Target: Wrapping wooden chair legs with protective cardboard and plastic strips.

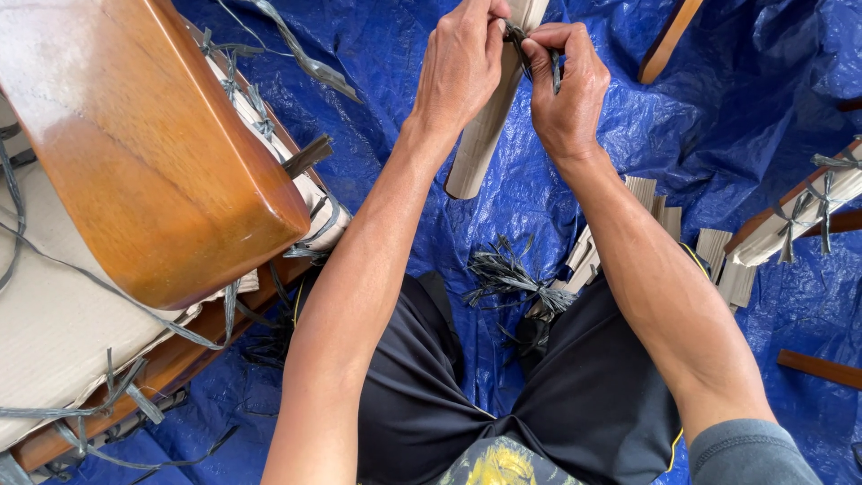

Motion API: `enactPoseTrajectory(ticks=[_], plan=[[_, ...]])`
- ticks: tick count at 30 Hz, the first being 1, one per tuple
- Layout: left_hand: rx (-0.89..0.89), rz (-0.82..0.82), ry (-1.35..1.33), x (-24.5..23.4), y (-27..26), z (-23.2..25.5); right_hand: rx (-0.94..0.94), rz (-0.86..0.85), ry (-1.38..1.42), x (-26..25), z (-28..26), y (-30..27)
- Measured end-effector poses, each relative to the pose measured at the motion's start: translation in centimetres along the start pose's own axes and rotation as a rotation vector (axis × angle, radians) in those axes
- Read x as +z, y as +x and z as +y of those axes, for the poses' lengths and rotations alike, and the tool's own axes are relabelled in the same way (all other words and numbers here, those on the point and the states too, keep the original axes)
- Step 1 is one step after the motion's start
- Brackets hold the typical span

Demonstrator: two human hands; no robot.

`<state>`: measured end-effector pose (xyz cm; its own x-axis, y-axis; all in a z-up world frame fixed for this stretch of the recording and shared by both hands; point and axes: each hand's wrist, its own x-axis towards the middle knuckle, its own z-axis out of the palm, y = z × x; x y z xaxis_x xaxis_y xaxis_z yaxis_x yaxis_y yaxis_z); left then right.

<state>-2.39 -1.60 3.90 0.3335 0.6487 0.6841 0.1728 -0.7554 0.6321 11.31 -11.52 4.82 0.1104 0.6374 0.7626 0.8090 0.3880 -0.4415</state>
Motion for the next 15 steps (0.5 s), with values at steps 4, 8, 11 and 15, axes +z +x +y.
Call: enactPoseTrajectory(ticks=[4,8,11,15], plan=[[0.007,0.032,-0.003,0.4,-0.2,-0.7,0.013,-0.037,0.021,-0.4,0.2,-0.4],[-0.037,0.046,0.004,0.5,-0.4,-1.1,0.015,-0.068,0.005,-0.7,0.5,-0.9],[-0.05,0.06,-0.019,1.1,-0.6,-1.7,0.014,-0.089,0.003,-0.9,0.8,-1.1],[-0.065,0.059,-0.05,1.2,-0.7,-2.0,0.015,-0.109,0.006,-0.9,1.1,-1.3]])
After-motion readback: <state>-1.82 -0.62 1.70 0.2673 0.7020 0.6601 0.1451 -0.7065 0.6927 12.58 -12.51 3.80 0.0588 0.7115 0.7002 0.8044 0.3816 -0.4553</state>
